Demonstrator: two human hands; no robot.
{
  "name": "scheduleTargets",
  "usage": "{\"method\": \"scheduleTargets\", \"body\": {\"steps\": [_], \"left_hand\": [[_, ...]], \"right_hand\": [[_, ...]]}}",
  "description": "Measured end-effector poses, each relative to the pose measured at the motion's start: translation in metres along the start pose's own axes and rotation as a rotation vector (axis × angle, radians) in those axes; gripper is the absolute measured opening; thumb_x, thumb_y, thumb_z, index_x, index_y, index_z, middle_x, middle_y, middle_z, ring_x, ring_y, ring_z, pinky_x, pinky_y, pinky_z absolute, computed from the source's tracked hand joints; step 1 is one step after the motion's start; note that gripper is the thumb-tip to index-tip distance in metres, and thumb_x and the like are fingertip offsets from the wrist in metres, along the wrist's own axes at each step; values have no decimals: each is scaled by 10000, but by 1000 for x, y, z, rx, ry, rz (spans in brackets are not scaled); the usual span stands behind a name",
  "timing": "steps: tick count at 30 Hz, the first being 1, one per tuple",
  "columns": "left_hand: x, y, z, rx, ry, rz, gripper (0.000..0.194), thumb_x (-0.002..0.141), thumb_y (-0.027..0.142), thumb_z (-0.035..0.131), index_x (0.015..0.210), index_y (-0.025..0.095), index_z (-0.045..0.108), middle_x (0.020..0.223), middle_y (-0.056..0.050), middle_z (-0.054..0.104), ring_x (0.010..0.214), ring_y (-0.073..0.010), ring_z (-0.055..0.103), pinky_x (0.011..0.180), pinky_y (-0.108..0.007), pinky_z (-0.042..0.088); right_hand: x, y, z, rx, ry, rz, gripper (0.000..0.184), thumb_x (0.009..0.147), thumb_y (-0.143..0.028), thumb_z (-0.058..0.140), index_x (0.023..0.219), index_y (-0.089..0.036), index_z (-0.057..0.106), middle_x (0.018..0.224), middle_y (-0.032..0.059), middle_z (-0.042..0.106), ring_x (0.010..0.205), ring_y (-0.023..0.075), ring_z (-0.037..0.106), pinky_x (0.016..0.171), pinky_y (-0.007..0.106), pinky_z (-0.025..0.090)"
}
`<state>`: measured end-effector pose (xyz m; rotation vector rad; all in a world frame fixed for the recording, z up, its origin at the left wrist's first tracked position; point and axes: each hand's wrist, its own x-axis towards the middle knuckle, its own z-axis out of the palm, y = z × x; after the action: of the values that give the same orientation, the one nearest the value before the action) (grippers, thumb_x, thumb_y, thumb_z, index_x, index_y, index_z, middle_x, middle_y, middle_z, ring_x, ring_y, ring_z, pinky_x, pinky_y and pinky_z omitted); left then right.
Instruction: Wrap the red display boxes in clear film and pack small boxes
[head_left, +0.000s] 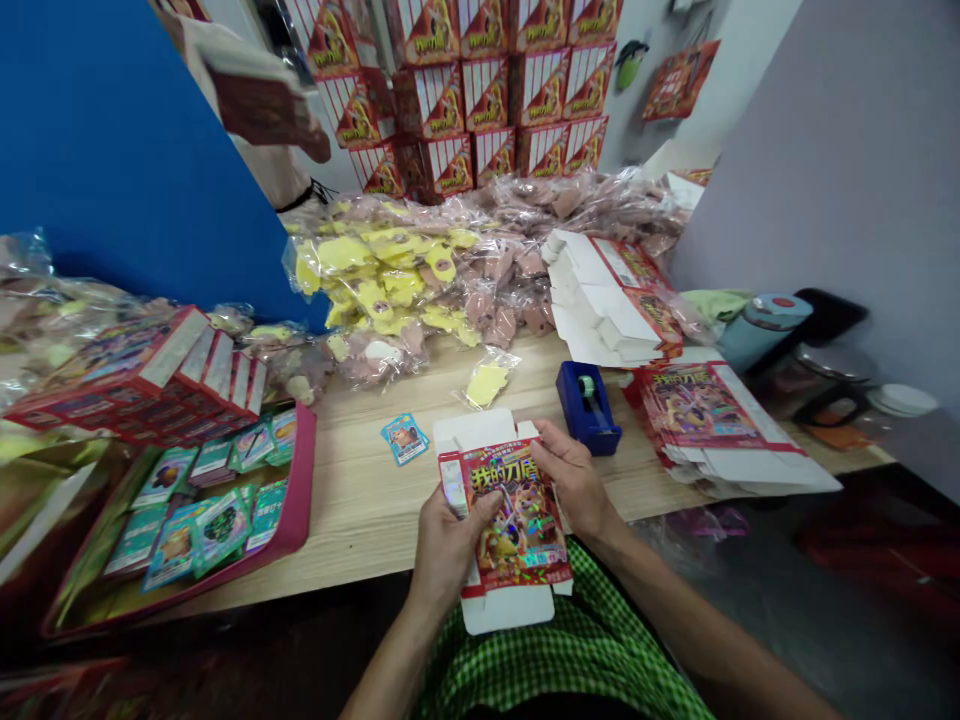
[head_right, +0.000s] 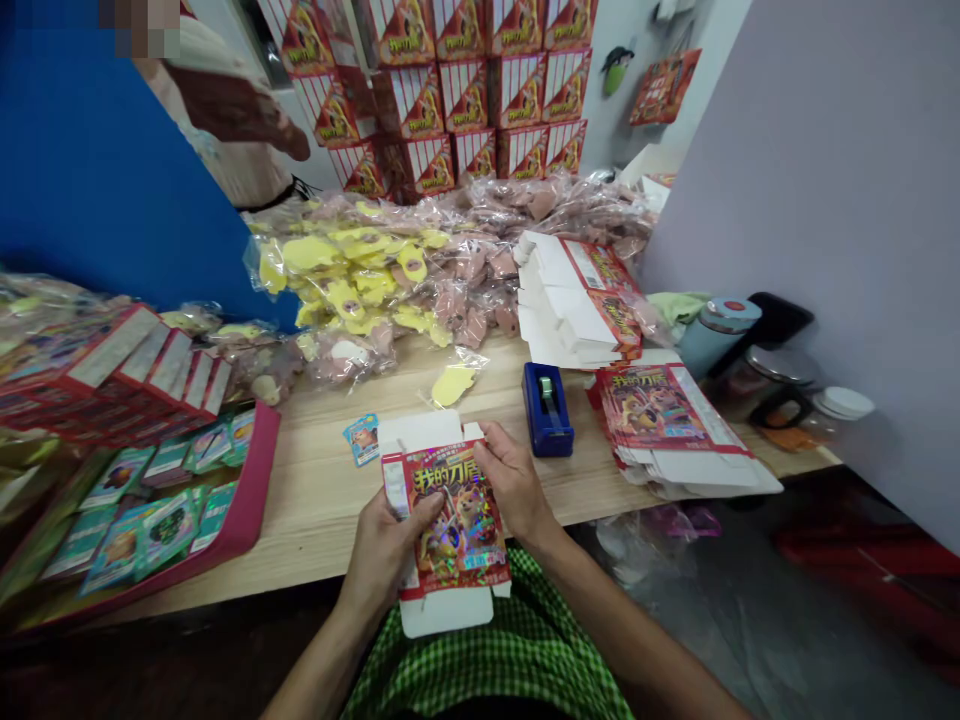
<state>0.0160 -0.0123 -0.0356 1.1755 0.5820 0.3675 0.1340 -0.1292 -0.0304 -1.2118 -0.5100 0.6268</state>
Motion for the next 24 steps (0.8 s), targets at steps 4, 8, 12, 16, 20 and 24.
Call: {"method": "scheduleTargets", "body": {"steps": [4, 8, 12, 16, 20, 24], "left_hand": [[-11, -14, -1, 134, 222, 227, 704, 848, 436, 800, 1413, 244, 426, 1154, -75, 717, 1027, -220, 714, 878, -314, 566], [-24, -24, -2, 210, 228, 267, 548, 935, 478, 686, 1413, 272, 514, 1358, -72, 642, 1217, -215, 629, 996, -268, 488], [-32, -24, -8, 242, 261, 237, 361, 933, 565, 645, 980, 211, 703, 909, -27, 709, 832, -176, 649, 759, -237, 507], [-34, -7, -17, 17, 203, 104, 417, 831, 501, 794, 1139, 240, 690, 745, 36, 663, 695, -130, 613, 679, -211, 488], [-36, 7, -30, -64, 101, 26, 544, 742, 441, 882, 1208, 223, 706, 876, -17, 751, 796, -159, 684, 764, -252, 538], [-41, 6, -43, 55, 96, 47, 328, 733, 440, 885, 875, 164, 778, 919, -66, 775, 847, -197, 692, 767, -266, 554]], "right_hand": [[-9, 8, -4, -87, -27, 21, 417, 1000, -458, 592, 1317, -208, 486, 1079, 59, 694, 930, 210, 670, 847, 320, 544], [-17, 3, -8, -349, -119, -75, 246, 1043, -380, 494, 1199, -206, 572, 1009, 31, 665, 887, 186, 629, 789, 283, 491], [-19, -7, -14, -644, -225, -172, 277, 1041, -302, 457, 807, -192, 556, 776, -1, 559, 723, 157, 527, 693, 275, 398], [-22, -10, -18, -413, -254, -37, 185, 1000, -357, 559, 1080, -194, 596, 857, -2, 579, 767, 162, 549, 696, 270, 423], [-24, -19, -16, -306, -316, 24, 300, 982, -357, 607, 1222, -196, 531, 887, 0, 614, 789, 169, 595, 700, 280, 449], [-25, -37, -13, -636, -390, -118, 160, 1011, -304, 518, 946, -179, 594, 886, 36, 632, 778, 165, 575, 674, 281, 421]]}}
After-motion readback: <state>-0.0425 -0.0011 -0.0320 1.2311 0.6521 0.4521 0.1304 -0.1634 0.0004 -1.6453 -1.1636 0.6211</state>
